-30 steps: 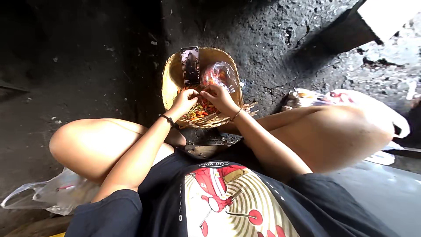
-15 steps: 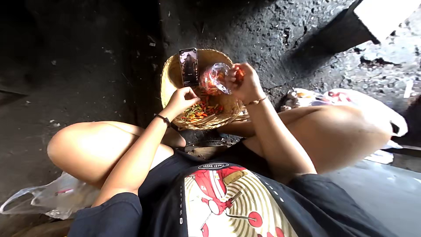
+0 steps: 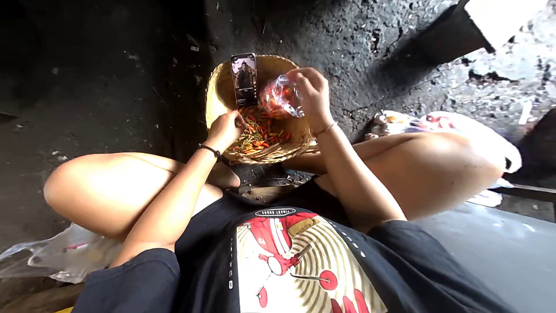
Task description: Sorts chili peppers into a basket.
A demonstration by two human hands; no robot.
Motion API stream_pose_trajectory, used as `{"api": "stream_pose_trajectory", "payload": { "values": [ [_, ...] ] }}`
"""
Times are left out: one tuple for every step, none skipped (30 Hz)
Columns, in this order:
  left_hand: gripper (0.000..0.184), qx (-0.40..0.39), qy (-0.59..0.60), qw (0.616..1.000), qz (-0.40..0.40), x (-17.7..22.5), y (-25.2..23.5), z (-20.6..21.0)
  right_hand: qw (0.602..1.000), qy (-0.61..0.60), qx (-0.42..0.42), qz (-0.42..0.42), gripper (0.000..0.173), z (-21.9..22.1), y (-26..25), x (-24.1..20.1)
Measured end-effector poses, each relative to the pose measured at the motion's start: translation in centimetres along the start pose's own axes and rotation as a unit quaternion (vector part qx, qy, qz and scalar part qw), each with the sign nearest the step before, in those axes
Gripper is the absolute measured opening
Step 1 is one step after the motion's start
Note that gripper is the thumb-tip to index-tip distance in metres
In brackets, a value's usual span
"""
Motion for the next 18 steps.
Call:
{"api": "stream_pose_trajectory", "payload": {
  "values": [
    [0.028,-0.003,-0.001,1.0,-0.004,0.0,0.0,0.0,0.999,0.019,-0.031,-0.019,0.029,1.5,0.7,-0.2],
    [0.028,-0.004,-0.004,1.0,-0.006,0.0,0.0,0.1,0.996,0.043,-0.072,-0.023,0.026,3.1,1.6,0.1],
    [0.027,-0.006,-0.007,1.0,-0.008,0.1,0.1,0.1,0.989,0.091,-0.118,-0.015,0.023,4.6,2.7,0.9],
    [0.026,-0.007,-0.007,1.0,-0.008,0.3,0.1,0.3,0.971,0.17,-0.171,0.0,0.021,5.8,3.7,2.1],
    [0.025,-0.009,-0.009,1.0,-0.008,0.4,0.1,0.5,0.942,0.252,-0.218,0.022,0.021,6.6,4.6,3.7],
    [0.025,-0.01,-0.011,1.0,-0.008,0.5,0.2,0.6,0.907,0.325,-0.262,0.054,0.02,7.2,5.3,5.6],
    [0.025,-0.013,-0.01,1.0,-0.008,0.4,0.2,0.6,0.868,0.38,-0.304,0.096,0.02,7.6,5.9,7.3],
    [0.025,-0.016,-0.009,1.0,-0.007,0.3,0.2,0.7,0.838,0.411,-0.334,0.13,0.02,7.7,6.3,8.6],
    [0.025,-0.02,-0.01,1.0,-0.006,0.2,0.2,0.8,0.82,0.422,-0.354,0.154,0.021,7.9,6.6,9.6],
    [0.025,-0.025,-0.011,1.0,-0.005,0.2,0.3,1.0,0.811,0.425,-0.367,0.166,0.023,8.0,6.9,10.2],
    [0.025,-0.029,-0.01,1.0,-0.005,0.1,0.3,1.2,0.807,0.429,-0.372,0.164,0.024,8.1,7.1,10.4],
    [0.025,-0.03,-0.01,0.999,-0.004,0.2,0.3,1.3,0.806,0.434,-0.373,0.15,0.024,8.2,7.1,10.4],
    [0.025,-0.03,-0.009,0.999,-0.002,0.4,0.3,1.3,0.806,0.441,-0.373,0.13,0.023,8.4,7.0,10.4],
    [0.025,-0.03,-0.008,1.0,0.001,0.5,0.2,1.3,0.803,0.451,-0.374,0.109,0.022,8.6,7.0,10.3],
    [0.025,-0.03,-0.008,1.0,0.003,0.6,0.2,1.4,0.8,0.459,-0.374,0.096,0.021,8.7,7.2,10.2],
    [0.025,-0.03,-0.009,0.999,0.006,0.6,0.1,1.4,0.799,0.464,-0.373,0.089,0.021,8.9,7.4,10.1],
    [0.024,-0.03,-0.008,0.999,0.008,0.5,0.1,1.5,0.796,0.47,-0.371,0.087,0.022,9.1,7.6,10.1],
    [0.024,-0.031,-0.009,0.999,0.009,0.5,0.0,1.5,0.792,0.478,-0.368,0.089,0.022,9.2,7.7,10.0]
  ]
}}
Point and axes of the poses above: each hand's wrist, its own y-axis away from the middle knuckle, its own z-axis out of the palm, x = y × z, the point moved 6 cm from there along -y, towards the middle knuckle, and after that the axes turned 10 degrees about -y, right-handed, at the moved point
